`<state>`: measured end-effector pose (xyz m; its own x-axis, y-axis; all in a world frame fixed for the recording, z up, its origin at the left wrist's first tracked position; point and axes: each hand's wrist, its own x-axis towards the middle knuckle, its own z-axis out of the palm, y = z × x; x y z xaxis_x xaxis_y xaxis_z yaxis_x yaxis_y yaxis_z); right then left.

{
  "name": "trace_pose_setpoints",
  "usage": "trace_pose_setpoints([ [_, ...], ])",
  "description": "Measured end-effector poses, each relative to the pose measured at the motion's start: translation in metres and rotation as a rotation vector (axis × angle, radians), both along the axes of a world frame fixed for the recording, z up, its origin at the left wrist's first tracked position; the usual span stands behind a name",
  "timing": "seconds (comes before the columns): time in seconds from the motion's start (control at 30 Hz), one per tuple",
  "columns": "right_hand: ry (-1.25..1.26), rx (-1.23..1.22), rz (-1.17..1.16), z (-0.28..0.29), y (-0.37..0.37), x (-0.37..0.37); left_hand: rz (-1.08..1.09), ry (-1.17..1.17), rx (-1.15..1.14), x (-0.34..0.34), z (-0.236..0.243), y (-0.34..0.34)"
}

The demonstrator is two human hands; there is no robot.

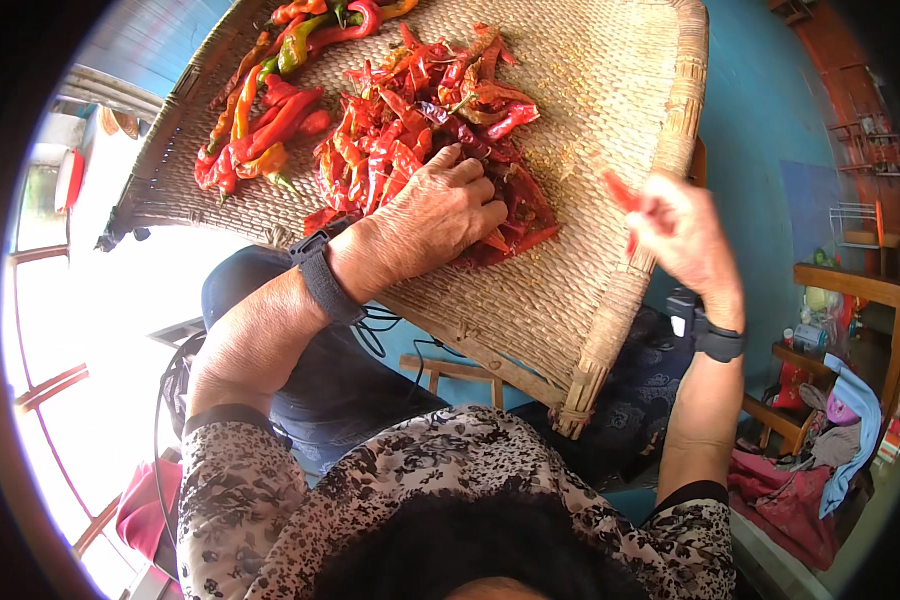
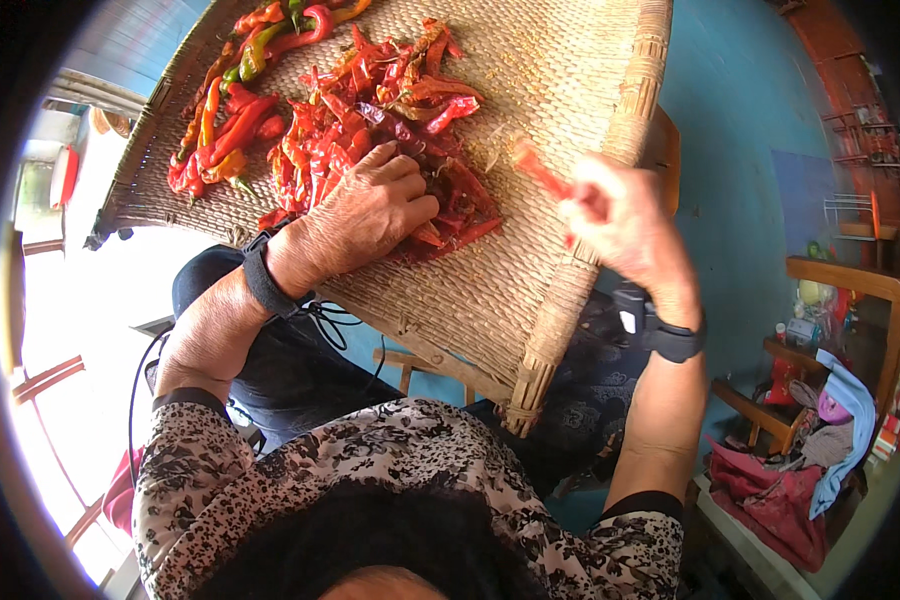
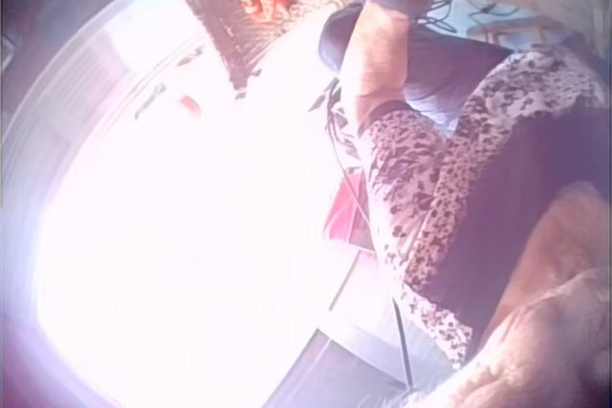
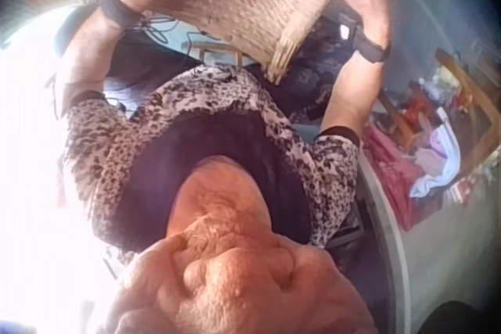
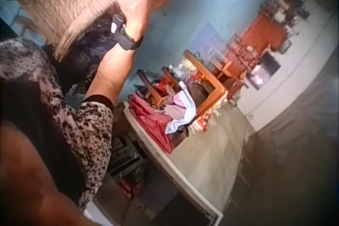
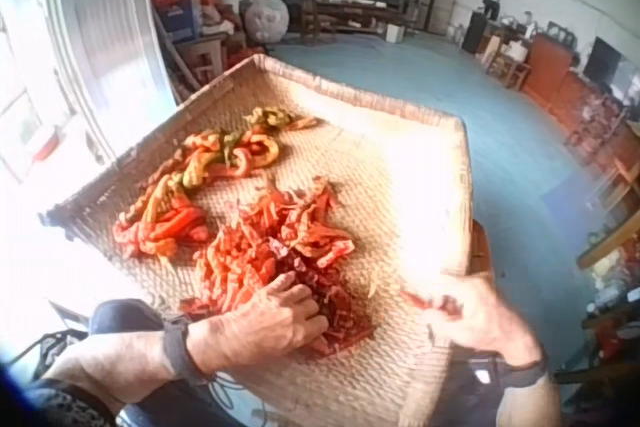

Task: The person is sorting and de-seeding dried red peppers in a woven bamboo tray.

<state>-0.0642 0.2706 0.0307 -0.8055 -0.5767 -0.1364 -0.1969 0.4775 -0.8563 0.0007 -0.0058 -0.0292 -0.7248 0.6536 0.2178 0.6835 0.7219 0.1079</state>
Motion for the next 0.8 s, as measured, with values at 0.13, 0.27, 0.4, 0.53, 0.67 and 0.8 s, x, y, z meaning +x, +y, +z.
trace_pose_setpoints([
  [0.13,0.318,-0.051,-0.24,0.005,0.05,-0.035,-0.014,0.032,0.002,-0.003,-0.002,0.005],
  [0.27,0.487,0.122,-0.497,-0.002,0.085,-0.059,0.0,-0.004,-0.013,-0.006,0.0,0.005],
  [0.4,0.645,0.56,-0.52,-0.003,0.082,-0.063,0.019,0.033,-0.019,-0.005,0.001,0.002],
  [0.53,0.643,0.153,-0.38,-0.02,0.031,-0.053,0.092,0.075,-0.108,0.01,-0.01,-0.003],
  [0.67,0.416,0.412,0.105,-0.008,-0.011,-0.011,0.036,0.05,-0.052,0.0,-0.015,0.022],
  [0.8,0.36,0.558,0.334,-0.024,-0.043,-0.008,0.024,0.042,0.019,-0.011,-0.04,0.038],
])
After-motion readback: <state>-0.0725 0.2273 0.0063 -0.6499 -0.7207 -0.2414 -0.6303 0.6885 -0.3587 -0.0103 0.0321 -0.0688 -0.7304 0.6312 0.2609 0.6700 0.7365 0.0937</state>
